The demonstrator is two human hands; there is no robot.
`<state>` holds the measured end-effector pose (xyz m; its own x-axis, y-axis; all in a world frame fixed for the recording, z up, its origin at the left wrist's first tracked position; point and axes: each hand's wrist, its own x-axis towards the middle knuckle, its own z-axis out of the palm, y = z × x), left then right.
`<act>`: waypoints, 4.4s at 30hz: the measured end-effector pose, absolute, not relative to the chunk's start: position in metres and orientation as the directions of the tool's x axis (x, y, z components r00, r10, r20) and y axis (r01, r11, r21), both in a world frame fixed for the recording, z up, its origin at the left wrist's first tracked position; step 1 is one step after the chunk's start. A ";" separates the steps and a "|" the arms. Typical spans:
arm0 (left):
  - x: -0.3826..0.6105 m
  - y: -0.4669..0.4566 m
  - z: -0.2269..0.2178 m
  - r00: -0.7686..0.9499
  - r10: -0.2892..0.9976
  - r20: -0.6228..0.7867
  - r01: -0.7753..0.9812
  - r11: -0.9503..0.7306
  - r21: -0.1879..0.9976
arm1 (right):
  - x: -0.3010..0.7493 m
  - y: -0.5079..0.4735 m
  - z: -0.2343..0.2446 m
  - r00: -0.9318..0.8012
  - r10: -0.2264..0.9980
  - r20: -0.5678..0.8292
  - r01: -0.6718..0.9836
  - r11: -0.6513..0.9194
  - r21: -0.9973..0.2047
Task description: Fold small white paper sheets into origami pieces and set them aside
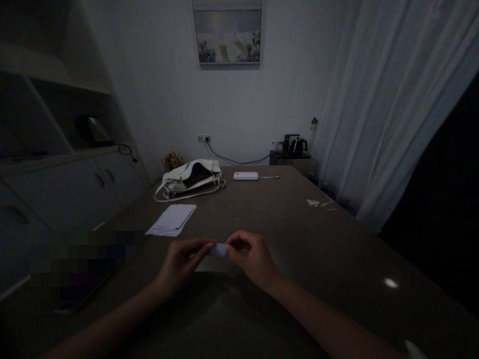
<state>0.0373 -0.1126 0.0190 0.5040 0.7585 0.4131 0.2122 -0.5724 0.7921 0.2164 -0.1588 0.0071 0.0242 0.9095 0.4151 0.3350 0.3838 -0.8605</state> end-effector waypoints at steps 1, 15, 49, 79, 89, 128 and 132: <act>0.037 -0.113 0.020 0.501 0.761 0.412 0.212 -0.569 0.795 | 0.216 -0.159 0.007 0.027 0.910 0.415 0.329 0.384 -0.863; 0.040 -0.113 0.017 0.447 0.834 0.324 0.091 -0.402 0.911 | 0.214 -0.159 0.005 0.070 0.916 0.394 0.233 0.369 -0.900; 0.047 -0.115 0.010 0.499 0.796 0.343 -0.032 -0.379 0.925 | 0.210 -0.154 0.000 0.019 0.987 0.159 -0.148 0.160 -0.976; 0.043 -0.118 0.019 0.512 0.788 0.340 -0.164 -0.299 0.940 | 0.209 -0.157 -0.003 -0.314 0.946 -0.086 -0.482 -0.236 -0.843; 0.044 -0.117 0.018 0.542 0.759 0.362 -0.164 -0.327 0.931 | 0.211 -0.156 -0.007 -0.355 0.931 -0.090 -0.482 -0.264 -0.836; 0.050 -0.119 0.008 0.417 0.845 0.335 -0.067 -0.339 0.938 | 0.200 -0.162 0.003 -0.033 0.996 0.079 -0.113 0.074 -0.991; 0.049 -0.120 0.009 0.410 0.842 0.351 -0.071 -0.354 0.933 | 0.199 -0.162 0.002 -0.046 0.995 0.086 -0.127 0.080 -0.989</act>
